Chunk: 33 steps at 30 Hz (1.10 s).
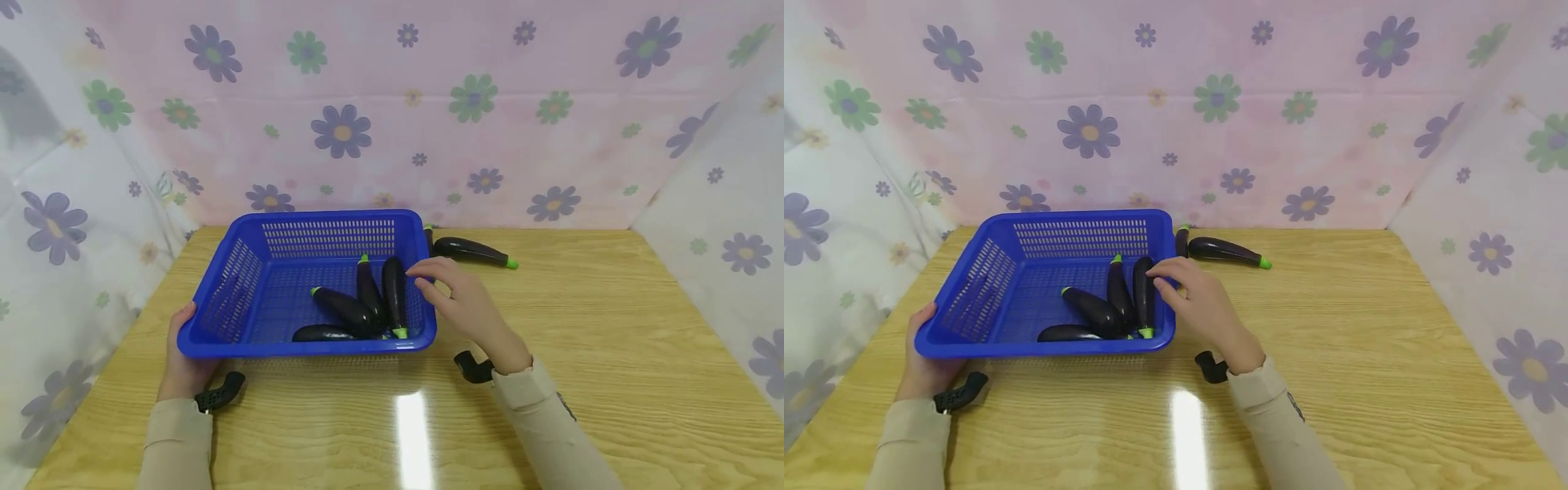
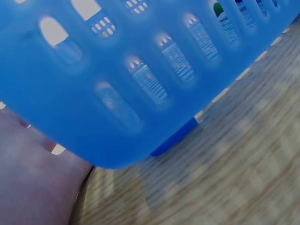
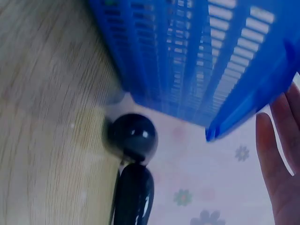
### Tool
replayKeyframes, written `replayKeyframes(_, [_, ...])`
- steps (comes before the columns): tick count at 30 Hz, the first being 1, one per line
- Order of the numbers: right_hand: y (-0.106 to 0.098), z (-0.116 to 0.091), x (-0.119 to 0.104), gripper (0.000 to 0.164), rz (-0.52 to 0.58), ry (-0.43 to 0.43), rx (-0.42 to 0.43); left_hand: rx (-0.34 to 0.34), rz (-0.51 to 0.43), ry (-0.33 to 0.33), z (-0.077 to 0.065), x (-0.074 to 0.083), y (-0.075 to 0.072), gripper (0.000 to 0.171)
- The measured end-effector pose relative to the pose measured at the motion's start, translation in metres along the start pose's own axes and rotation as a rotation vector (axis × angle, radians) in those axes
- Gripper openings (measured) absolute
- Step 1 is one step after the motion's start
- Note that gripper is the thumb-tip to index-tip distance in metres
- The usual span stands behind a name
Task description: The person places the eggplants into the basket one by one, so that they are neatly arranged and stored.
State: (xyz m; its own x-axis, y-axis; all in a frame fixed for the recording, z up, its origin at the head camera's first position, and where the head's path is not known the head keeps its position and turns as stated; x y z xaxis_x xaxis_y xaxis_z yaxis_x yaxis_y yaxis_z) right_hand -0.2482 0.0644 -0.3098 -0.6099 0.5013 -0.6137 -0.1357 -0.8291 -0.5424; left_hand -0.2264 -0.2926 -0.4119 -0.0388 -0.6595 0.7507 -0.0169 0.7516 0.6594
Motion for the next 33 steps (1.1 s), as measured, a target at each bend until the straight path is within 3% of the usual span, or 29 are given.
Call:
replayKeyframes(3, [-0.006, 0.0, 0.013, 0.026, -0.011, 0.031, 0.002, 0.019, 0.007, 0.014, 0.001, 0.0, 0.0, 0.043])
replayKeyframes(11, [-0.031, -0.006, 0.059, 0.027, -0.076, 0.13, 0.041, 0.039, 0.02, -0.048, -0.002, -0.007, -0.005, 0.044])
replayKeyframes(16, [-0.044, -0.009, 0.081, 0.03, -0.081, 0.203, 0.046, 0.054, 0.061, -0.036, -0.001, -0.006, -0.007, 0.044])
replayKeyframes(27, [-0.063, -0.021, 0.13, 0.04, -0.084, 0.426, 0.053, 0.046, 0.027, -0.041, 0.001, -0.003, -0.004, 0.044])
replayKeyframes(33, [-0.062, -0.029, 0.151, 0.04, -0.067, 0.476, 0.065, 0.061, 0.021, -0.034, 0.002, -0.004, -0.006, 0.043])
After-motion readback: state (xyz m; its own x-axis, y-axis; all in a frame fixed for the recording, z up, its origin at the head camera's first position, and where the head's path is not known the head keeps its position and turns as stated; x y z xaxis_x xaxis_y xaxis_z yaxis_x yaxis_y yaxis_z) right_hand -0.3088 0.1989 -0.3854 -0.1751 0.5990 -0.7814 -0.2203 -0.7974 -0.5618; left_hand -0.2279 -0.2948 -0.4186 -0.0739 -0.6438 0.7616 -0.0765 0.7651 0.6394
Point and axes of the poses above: each hand's wrist, its own z-axis towards the middle knuckle, its own y-axis out of the palm, x = y × z, the point moved 10 cm from there along z, towards the middle knuckle, and after that the axes turned 13 degrees about x, right-handed, at the moved point
